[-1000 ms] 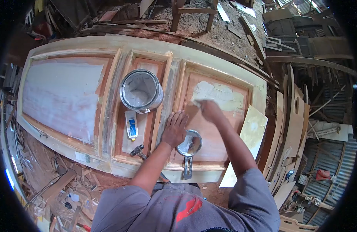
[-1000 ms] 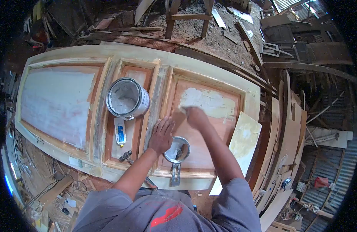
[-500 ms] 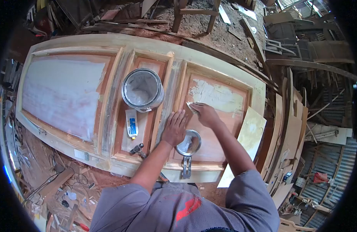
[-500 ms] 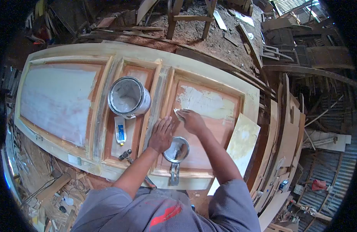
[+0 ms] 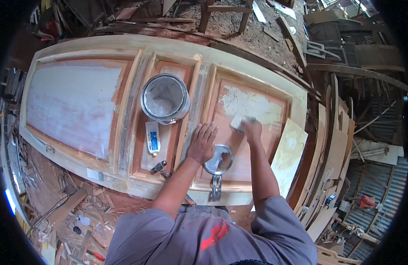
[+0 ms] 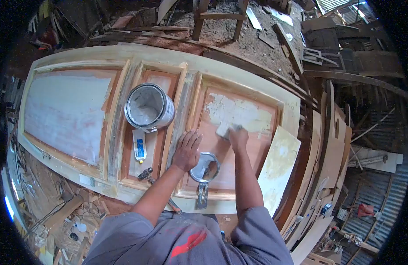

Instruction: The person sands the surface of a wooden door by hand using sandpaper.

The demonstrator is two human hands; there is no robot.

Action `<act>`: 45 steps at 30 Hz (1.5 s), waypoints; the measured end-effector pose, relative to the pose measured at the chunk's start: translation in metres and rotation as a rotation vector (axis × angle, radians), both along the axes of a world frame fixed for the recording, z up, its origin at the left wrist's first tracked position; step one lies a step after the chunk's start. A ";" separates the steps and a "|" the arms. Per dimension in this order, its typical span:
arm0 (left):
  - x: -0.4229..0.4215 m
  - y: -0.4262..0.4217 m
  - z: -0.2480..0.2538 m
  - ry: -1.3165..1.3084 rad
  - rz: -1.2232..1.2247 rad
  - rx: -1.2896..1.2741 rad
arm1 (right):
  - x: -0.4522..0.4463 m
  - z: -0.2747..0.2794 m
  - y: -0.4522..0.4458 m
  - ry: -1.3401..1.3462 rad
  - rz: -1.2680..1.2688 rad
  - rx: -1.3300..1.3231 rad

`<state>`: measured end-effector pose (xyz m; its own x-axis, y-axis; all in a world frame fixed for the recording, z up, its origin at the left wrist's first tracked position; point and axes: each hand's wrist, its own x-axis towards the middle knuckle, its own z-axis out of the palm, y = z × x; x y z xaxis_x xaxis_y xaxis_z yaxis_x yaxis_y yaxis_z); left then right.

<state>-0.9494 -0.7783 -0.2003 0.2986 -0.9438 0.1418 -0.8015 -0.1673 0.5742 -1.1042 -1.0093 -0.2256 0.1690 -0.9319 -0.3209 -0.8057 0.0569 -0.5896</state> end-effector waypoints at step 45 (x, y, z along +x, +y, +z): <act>-0.006 -0.002 0.001 -0.036 0.036 0.036 | 0.090 0.066 -0.007 0.007 0.809 -0.523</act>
<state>-0.9551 -0.7800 -0.1992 0.3281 -0.9371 0.1192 -0.8146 -0.2167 0.5380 -1.0143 -1.0159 -0.1594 0.8226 -0.5600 0.0984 -0.4897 -0.7858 -0.3778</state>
